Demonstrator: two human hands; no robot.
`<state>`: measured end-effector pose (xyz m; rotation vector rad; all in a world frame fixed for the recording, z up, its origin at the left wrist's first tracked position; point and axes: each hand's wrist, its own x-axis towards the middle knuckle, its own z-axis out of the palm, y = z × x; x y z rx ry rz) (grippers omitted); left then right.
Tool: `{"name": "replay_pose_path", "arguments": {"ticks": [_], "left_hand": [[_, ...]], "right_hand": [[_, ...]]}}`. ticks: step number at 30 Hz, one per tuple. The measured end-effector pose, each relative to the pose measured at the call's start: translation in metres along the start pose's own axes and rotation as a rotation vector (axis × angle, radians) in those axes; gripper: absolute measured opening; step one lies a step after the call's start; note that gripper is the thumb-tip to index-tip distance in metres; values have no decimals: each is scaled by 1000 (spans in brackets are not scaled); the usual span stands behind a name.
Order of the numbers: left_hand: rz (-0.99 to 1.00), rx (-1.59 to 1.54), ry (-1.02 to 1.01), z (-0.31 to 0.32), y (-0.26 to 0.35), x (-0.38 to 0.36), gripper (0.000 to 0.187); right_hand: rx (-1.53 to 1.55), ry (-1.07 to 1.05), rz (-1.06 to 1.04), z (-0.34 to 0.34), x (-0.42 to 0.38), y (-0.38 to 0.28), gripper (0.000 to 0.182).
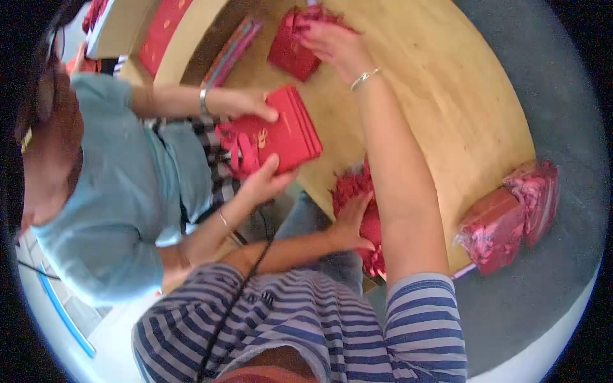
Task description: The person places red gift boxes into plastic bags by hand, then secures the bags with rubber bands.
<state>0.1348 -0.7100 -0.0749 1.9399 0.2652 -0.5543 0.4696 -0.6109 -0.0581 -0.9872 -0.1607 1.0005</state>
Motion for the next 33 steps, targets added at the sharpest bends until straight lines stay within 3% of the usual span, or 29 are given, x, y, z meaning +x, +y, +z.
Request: {"name": "replay_pose_path", "arguments": {"ticks": [1,3,4,6,10,11,12,13,14,15,17,19,24,26,27,29,30,32,33], "left_hand": [[-19,13,-25,-4,3,1,136],[25,20,-5,-3,1,3,136],[6,33,-19,-4,2,5,134],[20,32,-21,3,-7,8,133],[112,182,-59,73,-77,9,122],[123,193,-68,55,-65,-19,122],[314,943,-33,0,-63,-26,105],[501,1692,18,-92,-65,-26,88],[680,2439,93,-218,-72,-8,71],[736,2548,93,-233,-58,-6,54],[724,2685,-102,-236,-95,-14,45],[746,2664,-108,-239,-101,-12,42],[719,2680,-123,-249,-118,-5,39],[670,2672,-152,-250,-138,-4,39],[625,2662,-180,-251,-141,-1,39],[577,2756,-193,-258,-120,11,42],[581,2743,-197,-256,-116,12,42],[408,1828,-186,-251,-107,13,67],[320,1370,-172,-176,-78,17,82]], "right_hand": [[-303,175,33,-20,14,23,61],[-393,407,184,-10,3,28,66],[-395,415,176,-19,21,53,66],[-674,507,55,-41,52,126,86],[-487,471,-6,-9,75,133,104],[-528,572,-120,-11,93,153,107],[-568,676,-237,-11,110,162,109],[-870,950,-133,1,118,165,111],[-861,967,-139,3,124,161,111],[-791,1003,-6,4,127,152,110],[-723,1040,133,6,130,134,110],[-606,987,310,1,133,125,105],[-356,768,305,-36,171,162,83],[-246,827,-32,-47,186,187,67],[-245,824,-27,-36,175,173,67],[-130,786,-18,-21,148,149,50],[-113,649,-114,-34,148,162,54],[-142,621,-211,-48,131,160,57],[-166,587,-313,-51,119,157,61]]}}
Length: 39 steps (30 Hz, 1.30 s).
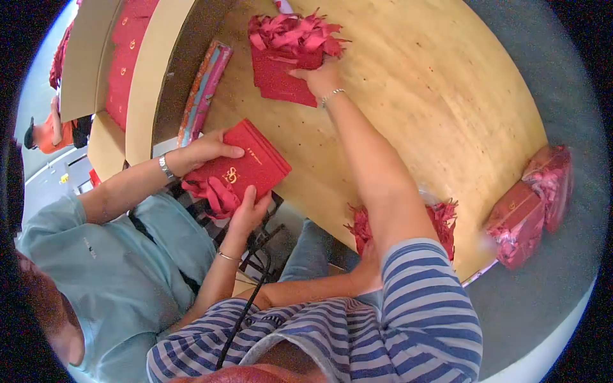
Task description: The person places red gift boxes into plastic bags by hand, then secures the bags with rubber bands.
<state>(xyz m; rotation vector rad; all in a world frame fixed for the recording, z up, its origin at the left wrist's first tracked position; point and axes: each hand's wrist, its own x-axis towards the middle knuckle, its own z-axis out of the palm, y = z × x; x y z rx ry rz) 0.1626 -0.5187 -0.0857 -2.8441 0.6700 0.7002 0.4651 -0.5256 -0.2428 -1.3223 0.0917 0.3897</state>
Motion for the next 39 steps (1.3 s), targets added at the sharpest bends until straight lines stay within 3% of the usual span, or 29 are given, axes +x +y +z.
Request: {"name": "replay_pose_path", "arguments": {"ticks": [2,3,4,6,8,10,12,17,19,20,22,23,25,26,27,28,29,31,33,38,39], "left_hand": [[-140,-920,86,-37,166,44,111],[-205,-1382,135,-42,166,50,126],[-197,-1389,143,-37,170,52,127],[-188,-1395,127,-33,169,51,127],[-191,-1396,101,-35,168,52,126],[-188,-1415,103,-28,175,54,124],[-181,-1421,57,-24,174,54,124],[-180,-1432,148,-19,178,50,119],[-181,-1420,125,-18,179,49,120],[-174,-1398,118,-19,179,49,121],[-197,-1363,84,-30,178,52,122],[-175,-1326,15,-30,179,52,125],[-214,-1323,12,-27,186,55,127],[-219,-1345,83,-33,180,57,126],[-222,-1385,128,-35,178,63,125],[-217,-1369,168,-40,173,69,125],[-221,-1439,117,-47,167,73,127],[-215,-1394,130,-55,162,80,130],[-186,-1395,184,-57,164,78,131],[-208,-1426,194,-79,161,77,127],[-196,-1429,215,-76,162,78,127]], "right_hand": [[-30,-123,-92,-23,-24,-42,57],[-82,-188,-169,-41,-28,-45,55],[-101,-177,-178,-50,-45,-77,54],[-437,-86,-185,-89,-74,-93,44],[-613,-237,-150,-139,-100,-97,50],[-653,-407,-295,-180,-110,-78,50],[-823,-476,-213,-202,-96,-40,52],[-659,-288,-230,-231,-95,2,43],[-833,-236,-357,-235,-90,16,37],[-884,-235,-399,-233,-89,6,34],[-595,-52,-110,-225,-94,-36,33],[-487,-72,199,-221,-93,-76,37],[-388,-37,-19,-237,-100,-116,41],[-161,65,-106,-242,-106,-134,35],[-446,147,-41,-257,-120,-162,32],[-719,185,190,-305,-119,-157,29],[-594,216,208,-327,-142,-176,19],[-98,161,197,-369,-183,-217,23],[-104,289,105,-371,-237,-253,31],[-73,388,158,-381,-347,-311,34],[-160,322,135,-392,-372,-307,39]]}}
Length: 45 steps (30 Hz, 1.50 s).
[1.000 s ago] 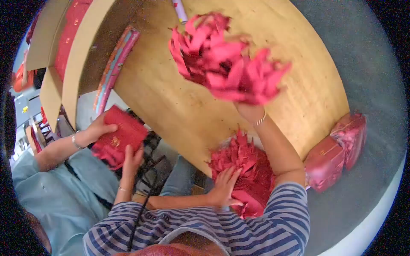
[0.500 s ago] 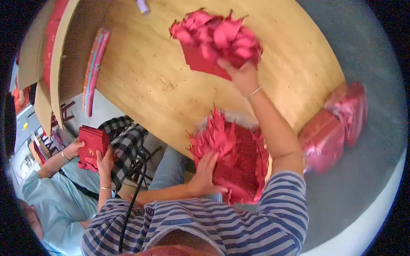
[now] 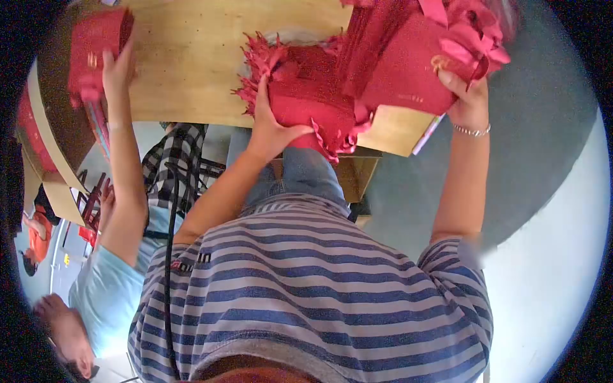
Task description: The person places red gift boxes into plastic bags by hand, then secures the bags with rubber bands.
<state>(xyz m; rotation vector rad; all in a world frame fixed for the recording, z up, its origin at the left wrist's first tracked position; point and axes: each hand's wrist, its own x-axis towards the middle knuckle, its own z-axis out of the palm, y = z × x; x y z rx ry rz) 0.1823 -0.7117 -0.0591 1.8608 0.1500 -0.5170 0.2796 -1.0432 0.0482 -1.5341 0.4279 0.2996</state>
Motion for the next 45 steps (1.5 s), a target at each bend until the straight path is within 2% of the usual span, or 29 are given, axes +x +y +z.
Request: {"name": "replay_pose_path", "arguments": {"ticks": [2,3,4,5,6,7,8,9,10,11,12,14,15,23,25,27,29,30,32,33,36,39,40,41,43,45], "left_hand": [[35,5,15,1,0,-2,128],[33,8,20,1,5,-3,127],[8,34,15,-2,12,-4,128],[95,20,-5,4,-7,-2,126],[181,5,-23,8,-22,1,125],[-3,-277,3,5,-7,0,115],[1,-278,15,0,2,0,115],[-30,-268,-35,-18,14,-21,114],[-63,-254,-82,-31,17,-16,112],[-96,-240,-132,-20,19,9,110],[-134,-228,-184,-27,28,-7,109],[-198,-193,-286,-40,18,-3,105],[-226,-185,-343,-49,17,-4,104],[-446,-103,-775,-76,19,34,91],[-505,-61,-888,-86,20,32,88],[-533,-38,-952,-84,23,18,86],[-384,-1319,-208,-66,30,-14,114],[-306,-1115,-186,-57,58,-11,125],[-371,-282,-208,-27,82,-17,132],[-124,-285,-110,1,76,-18,131],[-153,-216,-130,19,44,-9,122],[-210,-321,-215,32,37,-4,91],[-196,-362,-256,35,39,-3,73],[-204,-346,-266,37,43,-3,73],[-225,-294,-217,37,51,0,61],[-291,-208,-245,36,54,2,56]], "right_hand": [[39,-32,9,-16,-33,3,29],[-3,5,64,-21,-51,3,37],[-21,-67,39,-21,-66,-2,45],[-41,-142,10,-19,-75,-5,53],[198,-37,350,-29,-65,9,72],[350,-102,377,18,-76,-33,78],[38,-382,319,27,-79,-54,76],[-307,-771,133,51,-61,-61,72],[-377,-1029,109,77,-43,-76,67],[-616,-1123,126,101,-33,-86,64],[-858,-1207,145,120,-25,-90,61],[-1128,-1196,156,143,-16,-61,55],[-1104,-1211,82,142,-13,-51,55],[-982,-1089,5,128,5,-14,59],[-1090,-1101,95,130,3,-17,66],[-1116,-1055,85,129,1,-9,65],[-1063,-1045,-46,119,5,4,61],[-1062,-1033,-46,120,5,1,61],[-1146,-1044,15,126,-1,-4,58],[-1156,-1046,-25,123,-2,-1,57],[-1138,-952,-58,111,-10,23,59],[-1118,-872,-142,98,-14,32,58],[-1168,-830,-127,93,-17,32,56],[-1149,-822,-122,89,-20,37,56],[-1213,-713,-214,85,-21,44,55],[-1269,-725,-168,81,-21,46,58]]}}
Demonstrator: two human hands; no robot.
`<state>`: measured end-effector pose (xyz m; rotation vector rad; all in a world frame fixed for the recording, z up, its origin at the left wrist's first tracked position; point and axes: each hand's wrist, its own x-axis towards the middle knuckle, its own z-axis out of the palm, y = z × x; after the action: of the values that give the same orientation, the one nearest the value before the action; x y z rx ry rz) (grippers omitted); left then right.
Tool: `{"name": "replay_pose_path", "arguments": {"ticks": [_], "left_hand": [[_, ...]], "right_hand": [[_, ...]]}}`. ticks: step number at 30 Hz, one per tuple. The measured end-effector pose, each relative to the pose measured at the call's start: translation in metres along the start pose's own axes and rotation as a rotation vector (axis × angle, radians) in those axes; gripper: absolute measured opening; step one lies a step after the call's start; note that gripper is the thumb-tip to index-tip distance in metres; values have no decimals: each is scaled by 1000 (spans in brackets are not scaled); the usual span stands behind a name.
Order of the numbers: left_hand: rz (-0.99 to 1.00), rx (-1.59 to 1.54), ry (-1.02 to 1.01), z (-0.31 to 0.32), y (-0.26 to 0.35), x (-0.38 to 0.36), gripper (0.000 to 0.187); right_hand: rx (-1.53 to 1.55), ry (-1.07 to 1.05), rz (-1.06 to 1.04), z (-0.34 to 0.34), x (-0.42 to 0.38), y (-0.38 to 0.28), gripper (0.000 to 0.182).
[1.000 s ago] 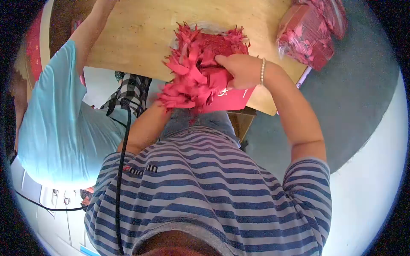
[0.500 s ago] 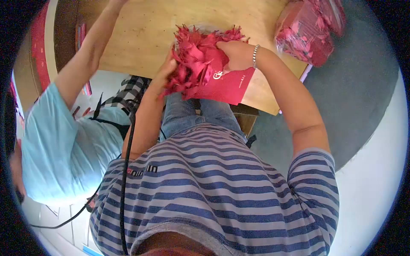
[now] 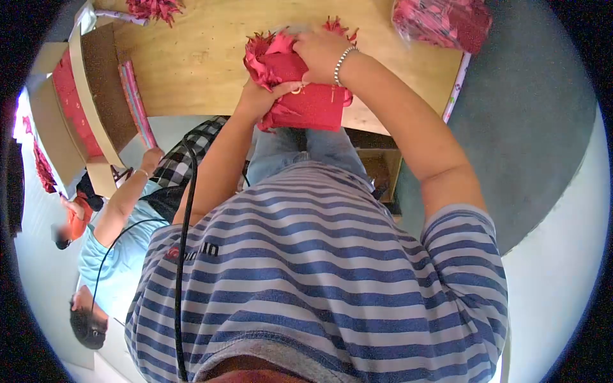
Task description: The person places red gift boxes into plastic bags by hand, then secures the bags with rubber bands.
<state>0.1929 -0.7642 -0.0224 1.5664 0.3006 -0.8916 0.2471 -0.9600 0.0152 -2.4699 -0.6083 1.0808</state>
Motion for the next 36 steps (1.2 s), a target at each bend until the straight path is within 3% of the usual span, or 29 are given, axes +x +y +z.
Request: {"name": "replay_pose_path", "arguments": {"ticks": [2,6,15,18,22,26,32,34,36], "left_hand": [[-23,-115,-46,-1,-10,8,55],[-145,-182,-74,0,-30,21,55],[40,-19,-118,-5,-42,32,63],[-12,-12,-134,-5,-26,23,62],[14,-47,-167,-6,-26,25,51],[-81,-77,-237,-8,-16,18,50],[84,6,-201,-7,-27,23,49],[142,85,-100,-5,-38,22,47],[144,52,-82,-6,-42,25,45]], "right_hand": [[-169,212,-102,11,5,13,65],[81,-81,-29,35,25,30,72],[166,-169,-9,44,32,36,83],[187,-164,-27,44,29,36,83],[123,-202,89,36,25,28,106],[108,-211,37,24,17,22,103],[209,-181,-21,43,23,33,90],[277,-178,9,51,15,29,92],[11,439,26,48,-6,10,99]]}}
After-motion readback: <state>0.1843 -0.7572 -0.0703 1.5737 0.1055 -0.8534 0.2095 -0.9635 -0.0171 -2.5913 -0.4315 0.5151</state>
